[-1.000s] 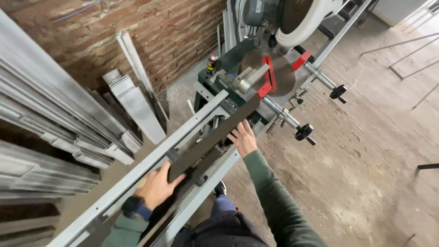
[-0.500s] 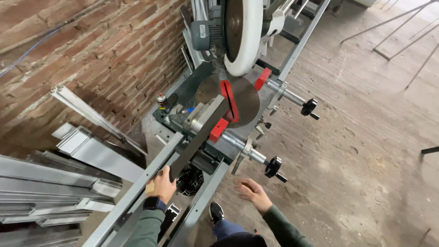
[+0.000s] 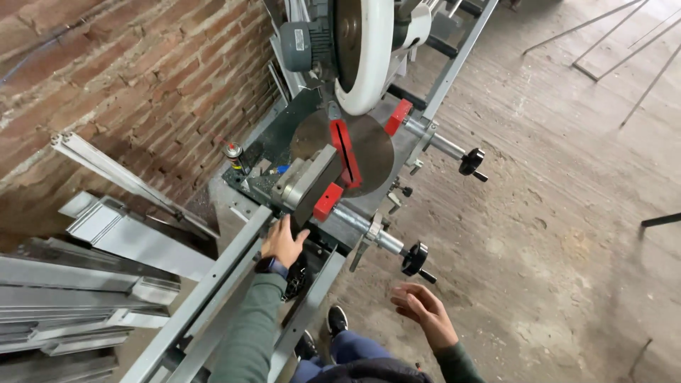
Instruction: Using a miter saw to cut metal profiles to specific lengths.
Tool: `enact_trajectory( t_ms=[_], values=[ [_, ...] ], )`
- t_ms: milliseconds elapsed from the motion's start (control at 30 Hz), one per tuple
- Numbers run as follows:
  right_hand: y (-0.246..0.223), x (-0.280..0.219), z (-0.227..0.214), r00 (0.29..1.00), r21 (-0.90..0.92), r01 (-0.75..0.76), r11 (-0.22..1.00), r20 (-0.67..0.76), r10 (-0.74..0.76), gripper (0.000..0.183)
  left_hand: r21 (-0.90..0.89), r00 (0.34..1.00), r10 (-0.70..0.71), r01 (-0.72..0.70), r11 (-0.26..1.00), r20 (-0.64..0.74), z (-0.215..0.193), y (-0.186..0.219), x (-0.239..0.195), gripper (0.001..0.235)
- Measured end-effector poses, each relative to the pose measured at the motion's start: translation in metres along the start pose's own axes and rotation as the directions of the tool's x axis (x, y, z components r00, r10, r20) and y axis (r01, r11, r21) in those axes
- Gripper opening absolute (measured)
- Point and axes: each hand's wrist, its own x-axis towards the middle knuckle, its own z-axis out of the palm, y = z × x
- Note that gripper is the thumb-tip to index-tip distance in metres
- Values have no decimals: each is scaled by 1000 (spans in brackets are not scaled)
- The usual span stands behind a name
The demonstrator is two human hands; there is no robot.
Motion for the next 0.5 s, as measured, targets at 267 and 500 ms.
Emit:
enact_trajectory(
  t_ms=[267, 500],
  values=[
    [-73, 30, -44, 990, -45, 139, 989, 13, -138, 37, 24, 958, -236, 236, 972, 163, 15, 21, 27, 61],
    [-329, 90, -33, 771, -395, 633, 665, 255, -583, 19, 65, 935, -355, 353, 933, 14, 17, 44, 32, 52]
  ],
)
